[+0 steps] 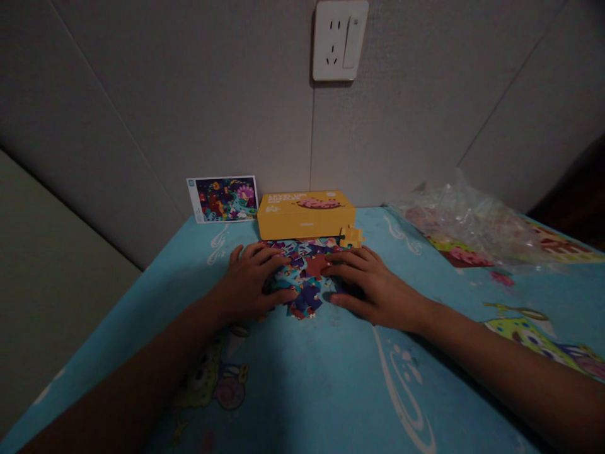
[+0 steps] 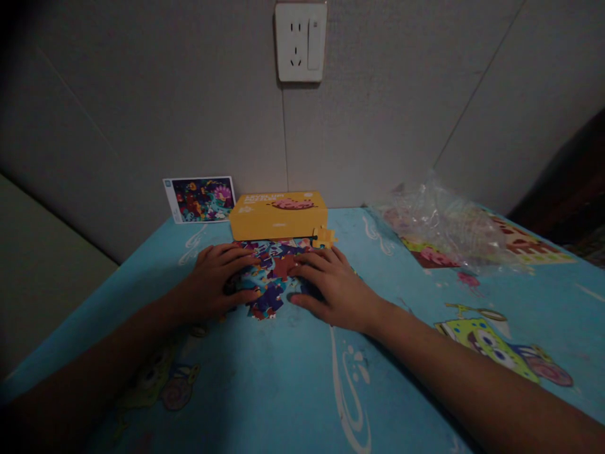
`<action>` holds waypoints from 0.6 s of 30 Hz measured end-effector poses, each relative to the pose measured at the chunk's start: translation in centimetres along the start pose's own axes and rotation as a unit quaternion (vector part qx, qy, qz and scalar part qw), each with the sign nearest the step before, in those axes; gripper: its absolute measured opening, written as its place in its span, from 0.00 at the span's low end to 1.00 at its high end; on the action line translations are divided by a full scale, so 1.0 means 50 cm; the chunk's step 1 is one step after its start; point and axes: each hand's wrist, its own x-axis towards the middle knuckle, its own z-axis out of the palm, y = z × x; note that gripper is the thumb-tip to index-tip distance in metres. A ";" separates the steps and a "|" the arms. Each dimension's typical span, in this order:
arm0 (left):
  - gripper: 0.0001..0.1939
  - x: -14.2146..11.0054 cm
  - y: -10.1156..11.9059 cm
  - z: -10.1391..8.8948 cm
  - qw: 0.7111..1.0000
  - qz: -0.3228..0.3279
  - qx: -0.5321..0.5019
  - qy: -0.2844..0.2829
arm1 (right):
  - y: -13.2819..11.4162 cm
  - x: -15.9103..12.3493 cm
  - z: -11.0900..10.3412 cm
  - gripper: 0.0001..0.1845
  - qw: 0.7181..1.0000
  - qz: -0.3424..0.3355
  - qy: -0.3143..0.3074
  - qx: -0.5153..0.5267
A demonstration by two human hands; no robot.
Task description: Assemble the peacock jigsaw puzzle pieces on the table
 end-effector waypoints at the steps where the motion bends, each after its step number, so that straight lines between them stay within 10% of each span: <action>1: 0.31 0.000 -0.004 0.000 1.000 -0.014 -0.002 0.004 | 0.000 0.001 -0.001 0.21 1.000 0.000 0.006 0.005; 8: 0.47 0.000 -0.053 -0.008 0.997 -0.051 -0.042 0.037 | 0.004 -0.003 0.009 0.35 0.999 0.027 0.004 -0.030; 18: 0.31 -0.015 -0.111 -0.028 0.998 0.000 -0.063 -0.007 | -0.024 0.130 -0.015 0.30 0.992 0.109 -0.054 -0.044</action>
